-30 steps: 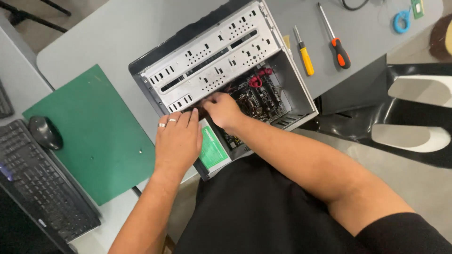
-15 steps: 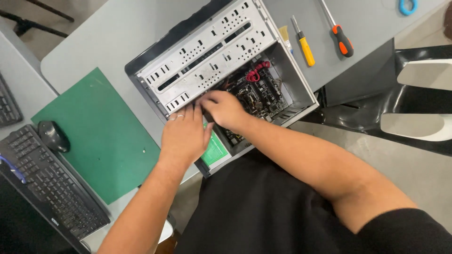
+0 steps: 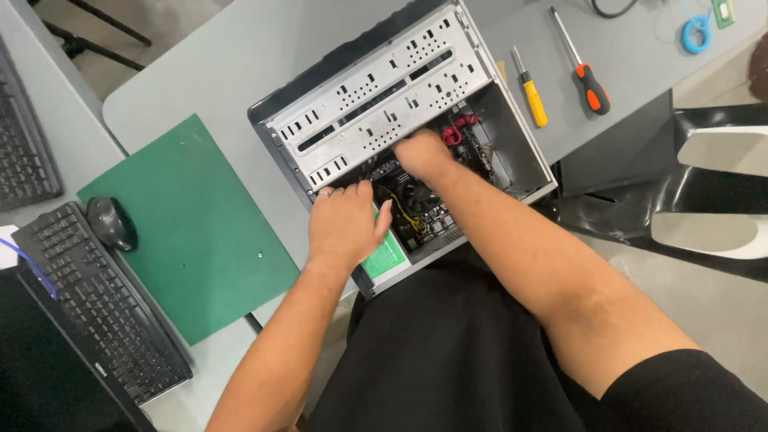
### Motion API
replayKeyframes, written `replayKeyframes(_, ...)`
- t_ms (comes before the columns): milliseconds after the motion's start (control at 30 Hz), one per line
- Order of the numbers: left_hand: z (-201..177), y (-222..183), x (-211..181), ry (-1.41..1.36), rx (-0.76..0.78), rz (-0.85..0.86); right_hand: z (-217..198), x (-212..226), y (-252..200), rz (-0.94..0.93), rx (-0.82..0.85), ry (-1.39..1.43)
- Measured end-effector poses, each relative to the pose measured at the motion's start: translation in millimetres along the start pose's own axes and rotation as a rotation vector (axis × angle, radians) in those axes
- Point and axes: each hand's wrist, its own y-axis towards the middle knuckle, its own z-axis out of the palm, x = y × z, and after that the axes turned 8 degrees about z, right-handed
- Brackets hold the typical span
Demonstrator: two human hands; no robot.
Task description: Connecting power supply cables to the motherboard and cleaning the interior of a computer case with a brush.
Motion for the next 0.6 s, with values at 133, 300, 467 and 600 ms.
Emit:
replayKeyframes(133,-2,-1,0,-0.022,-0.019,-0.010,4,-7,11,-0.035,-0.020,-0.049)
replayKeyframes(300,5,-2,2,-0.039,-0.069,-0.005,-6,7,-41,-0.088,-0.071,-0.291)
replayKeyframes(467,8,-3,4,-0.041,-0.070,0.016,-19,7,-77,-0.172,-0.024,-0.656)
replayKeyframes(600,10,-3,7,-0.047,-0.096,0.030,-37,-3,-77,-0.352,-0.141,-1.039)
